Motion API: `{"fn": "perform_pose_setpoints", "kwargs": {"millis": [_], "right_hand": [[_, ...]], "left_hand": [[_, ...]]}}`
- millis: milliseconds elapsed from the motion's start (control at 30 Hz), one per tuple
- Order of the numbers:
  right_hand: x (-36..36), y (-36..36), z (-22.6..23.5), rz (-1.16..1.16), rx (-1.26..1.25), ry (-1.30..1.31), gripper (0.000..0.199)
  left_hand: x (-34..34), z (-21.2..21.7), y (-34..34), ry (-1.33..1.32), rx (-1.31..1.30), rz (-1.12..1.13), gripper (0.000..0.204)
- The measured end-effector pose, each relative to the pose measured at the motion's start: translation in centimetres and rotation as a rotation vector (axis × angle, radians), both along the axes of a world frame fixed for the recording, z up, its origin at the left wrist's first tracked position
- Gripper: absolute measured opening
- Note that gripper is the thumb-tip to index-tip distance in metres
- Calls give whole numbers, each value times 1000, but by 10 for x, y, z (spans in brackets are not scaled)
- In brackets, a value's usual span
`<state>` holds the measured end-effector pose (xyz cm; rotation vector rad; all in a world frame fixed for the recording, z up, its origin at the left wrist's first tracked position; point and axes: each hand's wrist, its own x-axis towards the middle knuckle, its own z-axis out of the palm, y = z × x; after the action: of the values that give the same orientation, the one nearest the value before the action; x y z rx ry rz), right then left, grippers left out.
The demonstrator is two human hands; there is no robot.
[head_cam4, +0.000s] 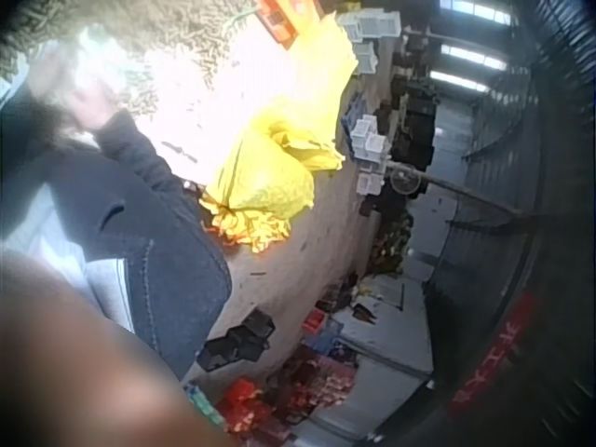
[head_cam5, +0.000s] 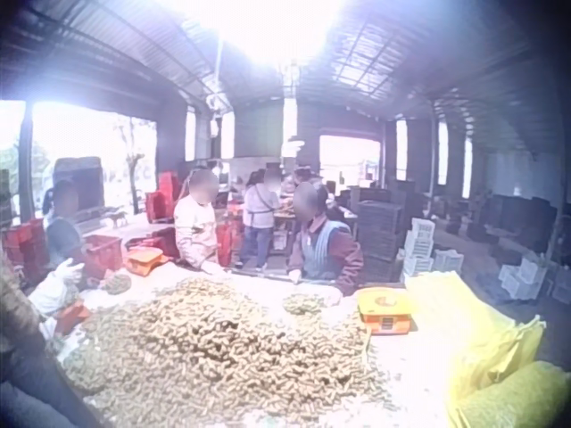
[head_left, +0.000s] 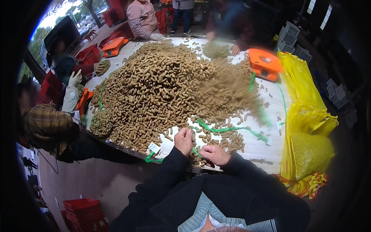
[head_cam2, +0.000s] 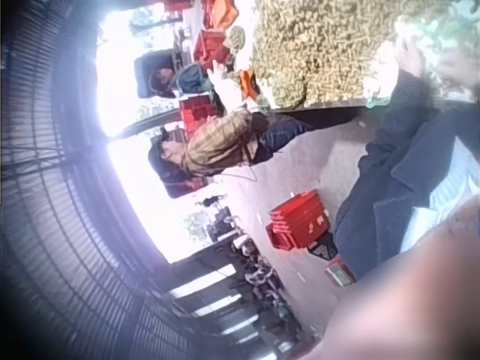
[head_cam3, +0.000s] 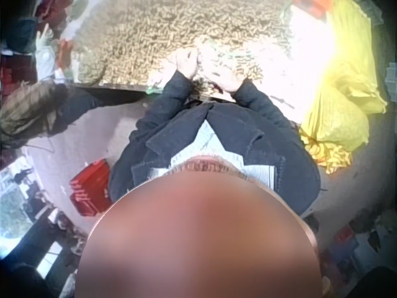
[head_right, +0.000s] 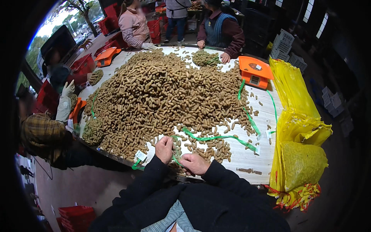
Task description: The person scoops in-shell peanuts from a large pile on a table into a yellow mesh bag, gathers the bag opening, and ties it closed with green twine. They then adjust their jacket and strap, and at the end lift the filled mesh bag off the table.
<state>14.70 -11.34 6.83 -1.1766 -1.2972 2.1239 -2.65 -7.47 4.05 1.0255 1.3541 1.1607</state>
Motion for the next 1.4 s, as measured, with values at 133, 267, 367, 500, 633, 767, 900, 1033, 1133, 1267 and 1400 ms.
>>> {"fn": "perform_pose_setpoints", "kwargs": {"millis": [133, 267, 367, 500, 633, 767, 900, 1033, 1133, 1267, 1400], "right_hand": [[-9, -5, 2, 50, -11, 118, 27], [-10, -10, 14, 181, -52, 82, 25], [-5, -15, 28, 275, 468, 108, 25], [24, -4, 45, -341, 519, -154, 19], [40, 9, 47, -490, 450, -94, 22], [43, 9, 46, -335, 296, 8, 32], [44, 1, 44, -220, 234, 13, 33], [46, -9, 40, -140, 165, -19, 30], [49, -15, 39, -140, 154, -24, 30], [53, -19, 40, -195, 95, -60, 30], [53, -20, 43, -176, 90, -57, 30]], "left_hand": [[8, -13, 21, 316, 294, 124, 21], [8, -14, 32, 324, 365, 152, 22], [0, -4, 38, 226, 308, 173, 21], [-9, 17, 26, 366, 463, 79, 18], [5, 31, 4, 187, 329, -28, 15], [14, 40, -5, 233, 403, -99, 12], [18, 41, -11, 282, 407, -180, 10], [21, 37, -15, 331, 436, -201, 9], [23, 35, -18, 348, 444, -229, 8], [24, 31, -21, 403, 394, -258, 11], [27, 28, -21, 425, 411, -283, 13]]}}
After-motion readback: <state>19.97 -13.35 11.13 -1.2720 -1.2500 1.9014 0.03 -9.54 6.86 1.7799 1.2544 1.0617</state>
